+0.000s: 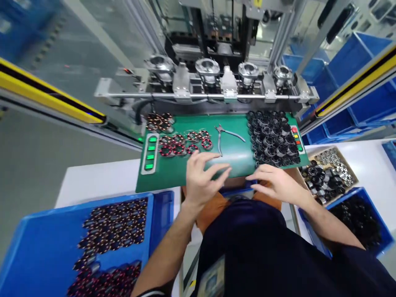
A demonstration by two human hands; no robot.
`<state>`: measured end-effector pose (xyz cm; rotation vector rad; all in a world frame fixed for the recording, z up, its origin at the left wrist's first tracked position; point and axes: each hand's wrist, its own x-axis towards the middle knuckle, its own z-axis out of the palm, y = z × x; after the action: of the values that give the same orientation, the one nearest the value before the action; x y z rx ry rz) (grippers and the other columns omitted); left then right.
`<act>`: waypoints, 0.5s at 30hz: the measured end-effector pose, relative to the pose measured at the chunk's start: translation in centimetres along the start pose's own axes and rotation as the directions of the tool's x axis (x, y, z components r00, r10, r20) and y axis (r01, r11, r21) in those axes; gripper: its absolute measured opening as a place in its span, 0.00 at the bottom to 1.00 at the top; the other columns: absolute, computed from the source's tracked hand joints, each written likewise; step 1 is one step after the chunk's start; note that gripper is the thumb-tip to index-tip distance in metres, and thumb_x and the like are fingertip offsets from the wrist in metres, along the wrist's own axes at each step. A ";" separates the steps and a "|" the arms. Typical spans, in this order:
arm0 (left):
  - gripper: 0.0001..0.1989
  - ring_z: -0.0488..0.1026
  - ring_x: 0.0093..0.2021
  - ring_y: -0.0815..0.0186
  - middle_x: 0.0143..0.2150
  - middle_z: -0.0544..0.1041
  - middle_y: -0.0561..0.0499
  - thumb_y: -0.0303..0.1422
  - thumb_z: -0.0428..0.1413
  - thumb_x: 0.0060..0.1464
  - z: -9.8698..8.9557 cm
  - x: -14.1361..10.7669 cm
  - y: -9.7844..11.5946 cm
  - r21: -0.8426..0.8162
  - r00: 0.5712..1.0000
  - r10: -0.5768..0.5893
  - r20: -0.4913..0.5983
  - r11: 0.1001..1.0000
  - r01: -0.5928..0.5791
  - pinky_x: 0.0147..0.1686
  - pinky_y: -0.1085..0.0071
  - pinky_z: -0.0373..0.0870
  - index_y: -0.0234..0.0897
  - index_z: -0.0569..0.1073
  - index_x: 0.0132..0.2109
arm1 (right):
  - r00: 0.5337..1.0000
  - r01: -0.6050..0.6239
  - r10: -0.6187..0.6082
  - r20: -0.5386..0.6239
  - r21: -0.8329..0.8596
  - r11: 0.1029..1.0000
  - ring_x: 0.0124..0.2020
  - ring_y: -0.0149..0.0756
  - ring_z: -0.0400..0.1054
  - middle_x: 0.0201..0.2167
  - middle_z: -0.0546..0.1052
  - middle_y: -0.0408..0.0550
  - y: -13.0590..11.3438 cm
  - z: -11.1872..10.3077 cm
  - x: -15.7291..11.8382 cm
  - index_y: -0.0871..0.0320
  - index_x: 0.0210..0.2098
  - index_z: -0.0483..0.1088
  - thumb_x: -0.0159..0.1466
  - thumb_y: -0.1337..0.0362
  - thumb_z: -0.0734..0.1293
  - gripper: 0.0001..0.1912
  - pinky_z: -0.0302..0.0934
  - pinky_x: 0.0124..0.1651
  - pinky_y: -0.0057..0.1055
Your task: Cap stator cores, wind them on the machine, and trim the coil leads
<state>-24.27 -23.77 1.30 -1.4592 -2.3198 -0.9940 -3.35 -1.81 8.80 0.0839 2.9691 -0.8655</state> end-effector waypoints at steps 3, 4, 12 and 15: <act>0.07 0.82 0.65 0.49 0.63 0.87 0.45 0.43 0.67 0.77 2.9 1.6 4.3 -0.088 0.995 0.094 0.037 0.992 -0.090 0.79 0.35 0.73 0.54 0.91 0.50 | 0.956 -0.202 0.194 -0.218 -0.013 0.979 0.61 0.53 0.80 0.57 0.85 0.58 2.8 -1.0 -4.6 0.49 0.60 0.85 0.83 0.56 0.68 0.15 0.78 0.68 0.55; 0.08 0.81 0.68 0.48 0.65 0.87 0.45 0.45 0.66 0.78 3.8 2.6 5.4 -0.095 0.991 0.113 0.065 0.990 -0.106 0.80 0.35 0.72 0.54 0.91 0.51 | 0.922 -0.272 0.249 -0.297 -0.038 0.961 0.67 0.58 0.77 0.63 0.83 0.62 3.7 -1.3 -5.2 0.50 0.61 0.85 0.83 0.55 0.68 0.16 0.75 0.72 0.62; 0.12 0.70 0.81 0.41 0.78 0.78 0.43 0.46 0.64 0.79 7.7 8.7 9.5 -0.009 0.947 0.144 0.289 0.989 -0.148 0.86 0.28 0.59 0.47 0.87 0.57 | 0.850 -0.429 0.274 -0.451 -0.288 0.856 0.82 0.67 0.63 0.83 0.71 0.64 7.3 -2.1 -2.2 0.53 0.59 0.83 0.82 0.50 0.68 0.18 0.61 0.84 0.67; 0.12 0.70 0.81 0.40 0.78 0.78 0.42 0.45 0.63 0.79 8.3 8.9 10.2 0.037 0.940 0.152 0.306 0.985 -0.171 0.86 0.28 0.61 0.45 0.86 0.55 | 0.863 -0.415 0.280 -0.421 -0.273 0.868 0.84 0.66 0.61 0.84 0.69 0.62 7.7 -1.9 -1.5 0.53 0.55 0.83 0.82 0.51 0.68 0.15 0.59 0.84 0.67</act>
<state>-18.44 -9.26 4.05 -1.8536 -2.3540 -0.6865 -1.38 5.60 6.38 0.8387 3.2244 -0.2778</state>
